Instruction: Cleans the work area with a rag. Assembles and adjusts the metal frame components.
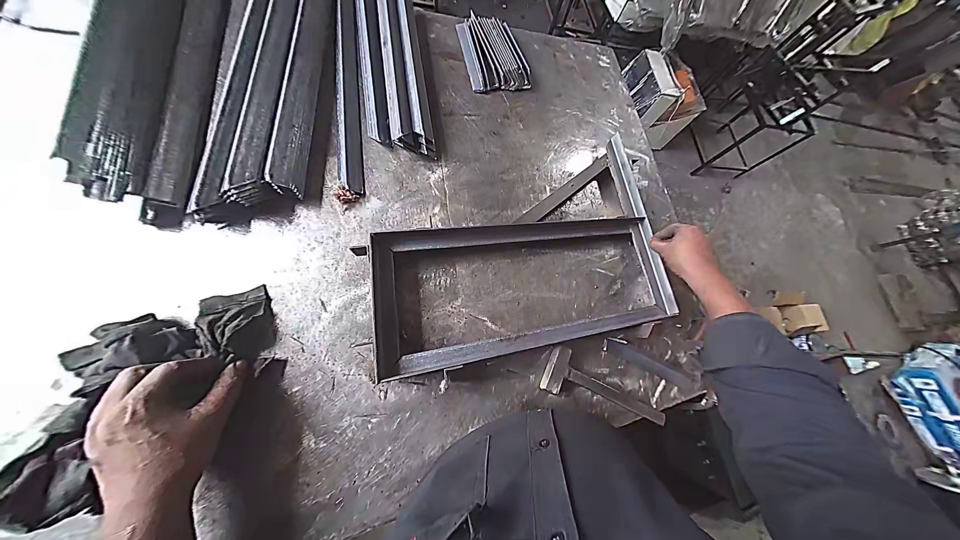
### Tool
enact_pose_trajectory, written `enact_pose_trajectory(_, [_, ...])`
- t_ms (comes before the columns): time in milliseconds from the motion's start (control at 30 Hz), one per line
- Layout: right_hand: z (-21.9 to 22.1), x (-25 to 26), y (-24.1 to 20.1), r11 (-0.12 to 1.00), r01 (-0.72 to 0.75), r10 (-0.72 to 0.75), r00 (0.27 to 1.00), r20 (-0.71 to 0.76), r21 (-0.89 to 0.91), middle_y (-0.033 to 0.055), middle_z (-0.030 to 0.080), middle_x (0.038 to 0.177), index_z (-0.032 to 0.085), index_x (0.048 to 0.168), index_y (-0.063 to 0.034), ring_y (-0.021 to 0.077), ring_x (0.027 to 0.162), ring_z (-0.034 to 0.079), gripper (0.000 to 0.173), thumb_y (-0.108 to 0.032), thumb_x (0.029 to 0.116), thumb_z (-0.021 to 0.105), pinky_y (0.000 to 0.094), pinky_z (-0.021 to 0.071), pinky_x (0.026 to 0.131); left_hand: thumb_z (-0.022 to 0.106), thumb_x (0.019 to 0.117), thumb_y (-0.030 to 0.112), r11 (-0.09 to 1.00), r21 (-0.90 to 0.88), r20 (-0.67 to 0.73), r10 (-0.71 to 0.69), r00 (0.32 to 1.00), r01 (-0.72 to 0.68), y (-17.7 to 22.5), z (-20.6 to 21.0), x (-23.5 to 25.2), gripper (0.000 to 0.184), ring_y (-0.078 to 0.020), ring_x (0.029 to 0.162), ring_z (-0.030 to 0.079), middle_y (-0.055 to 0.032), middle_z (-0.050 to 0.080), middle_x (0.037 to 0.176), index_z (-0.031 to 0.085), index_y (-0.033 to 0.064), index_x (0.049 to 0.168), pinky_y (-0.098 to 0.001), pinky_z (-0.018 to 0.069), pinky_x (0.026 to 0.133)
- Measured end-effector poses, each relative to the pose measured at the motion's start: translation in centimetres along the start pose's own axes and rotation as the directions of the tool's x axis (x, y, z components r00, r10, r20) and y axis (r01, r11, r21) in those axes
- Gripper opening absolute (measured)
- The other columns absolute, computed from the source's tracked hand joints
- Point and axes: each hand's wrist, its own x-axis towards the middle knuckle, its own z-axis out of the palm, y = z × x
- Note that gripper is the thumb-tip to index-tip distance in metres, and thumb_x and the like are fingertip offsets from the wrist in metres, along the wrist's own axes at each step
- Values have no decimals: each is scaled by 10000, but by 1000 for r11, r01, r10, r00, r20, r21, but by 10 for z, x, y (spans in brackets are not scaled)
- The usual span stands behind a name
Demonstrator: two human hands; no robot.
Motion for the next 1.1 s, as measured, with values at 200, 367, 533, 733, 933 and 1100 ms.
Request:
enact_pose_trajectory(200, [0,9,8,995,-28,25,999,41,93,209,728,1012,757,1060,-88,405,925,703,265,-324,952,706,673,524,841,605,907,591,1000,-1,-6,-1,1000,1,-1,1,1,608,-440,1253,572,-253,640,1262,713,40,1140,-638,389,1090])
enact_pose_trajectory(367, [-2,9,10,978,-40,31,998,49,202,164,734,918,761,1035,-75,333,812,699,236,-290,939,742,605,544,798,609,904,582,1000,-8,-14,12,1000,-12,0,1,1,596,-449,1223,583,-271,640,1238,718,38,1122,-642,405,1066])
enact_pose_trajectory(533, [-2,11,12,963,-84,69,995,66,255,142,735,901,755,1028,-69,295,792,700,249,-298,930,757,571,559,793,599,913,571,1000,-2,-12,22,1000,-22,-1,1,1,583,-441,1210,589,-266,644,1221,714,35,1110,-643,411,1058])
enact_pose_trajectory(733, [1,8,11,953,-107,98,994,44,283,137,722,853,735,1029,-52,265,710,695,279,-307,918,769,520,586,731,610,912,577,999,-1,-14,32,999,-32,0,1,1,582,-436,1202,593,-258,648,1212,714,38,1105,-638,415,1056])
enact_pose_trajectory(933, [2,10,12,930,-117,103,993,58,349,154,727,887,723,1047,-20,260,713,705,287,-272,918,774,513,597,746,618,901,583,999,-7,-35,43,998,-44,-3,3,1,611,-465,1242,578,-280,641,1247,714,30,1143,-646,390,1086])
enact_pose_trajectory(1100, [3,8,13,900,-103,88,995,55,423,153,717,899,696,1069,-17,234,694,701,263,-207,909,785,474,612,725,616,896,567,999,-9,-32,41,999,-42,-1,1,1,589,-457,1212,589,-279,644,1222,712,29,1116,-655,402,1059])
